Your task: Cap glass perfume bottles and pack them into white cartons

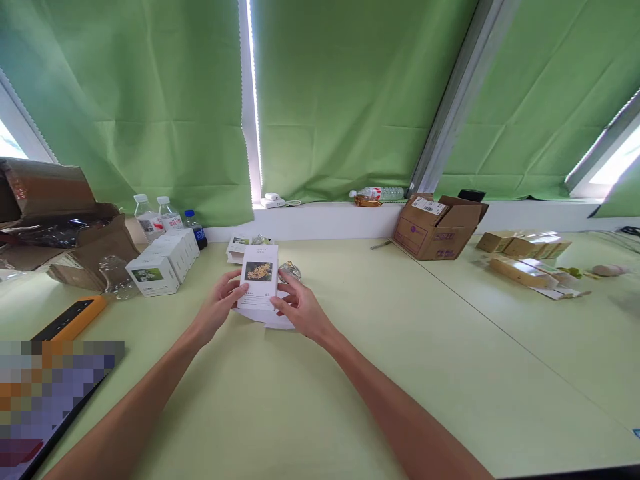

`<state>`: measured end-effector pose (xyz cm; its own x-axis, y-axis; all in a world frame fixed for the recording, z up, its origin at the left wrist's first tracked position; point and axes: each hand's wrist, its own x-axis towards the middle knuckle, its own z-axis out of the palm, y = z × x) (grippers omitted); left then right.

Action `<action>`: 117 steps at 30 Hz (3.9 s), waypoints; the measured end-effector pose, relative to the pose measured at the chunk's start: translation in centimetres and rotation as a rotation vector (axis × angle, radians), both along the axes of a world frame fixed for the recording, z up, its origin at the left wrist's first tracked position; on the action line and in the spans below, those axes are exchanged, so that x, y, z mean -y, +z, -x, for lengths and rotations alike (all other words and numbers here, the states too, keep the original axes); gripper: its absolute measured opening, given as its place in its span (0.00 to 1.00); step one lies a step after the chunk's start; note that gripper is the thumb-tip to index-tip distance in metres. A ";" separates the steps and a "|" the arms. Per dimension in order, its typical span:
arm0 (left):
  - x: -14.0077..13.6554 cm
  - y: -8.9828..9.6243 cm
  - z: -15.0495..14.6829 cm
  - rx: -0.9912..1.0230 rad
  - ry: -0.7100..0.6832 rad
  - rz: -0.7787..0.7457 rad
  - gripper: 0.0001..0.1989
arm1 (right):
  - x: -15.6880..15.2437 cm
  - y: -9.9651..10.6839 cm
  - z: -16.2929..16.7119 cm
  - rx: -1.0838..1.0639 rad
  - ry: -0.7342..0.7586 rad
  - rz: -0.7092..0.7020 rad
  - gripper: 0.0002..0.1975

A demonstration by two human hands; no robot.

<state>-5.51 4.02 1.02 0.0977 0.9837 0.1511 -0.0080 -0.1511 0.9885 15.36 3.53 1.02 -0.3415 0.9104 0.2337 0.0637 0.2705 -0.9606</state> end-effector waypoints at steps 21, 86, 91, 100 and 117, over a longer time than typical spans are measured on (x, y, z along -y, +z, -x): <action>-3.0 -1.6 6.1 -0.421 0.673 -0.029 0.26 | 0.1 -0.2 -0.4 0.478 -0.136 -0.307 0.12; -0.2 0.4 1.0 0.062 0.117 0.088 0.26 | -3.0 -0.1 -3.6 -0.426 -0.332 0.347 0.15; 0.8 1.1 0.8 0.323 -0.006 0.133 0.17 | -2.8 0.2 -3.5 -0.442 -0.361 0.353 0.16; 1.7 0.6 -1.5 0.335 -0.024 0.078 0.20 | -2.5 0.2 -2.8 -0.399 -0.356 0.382 0.14; 1.9 0.1 -2.7 0.118 0.082 0.204 0.22 | -1.1 0.9 -1.9 -0.339 -0.101 0.330 0.16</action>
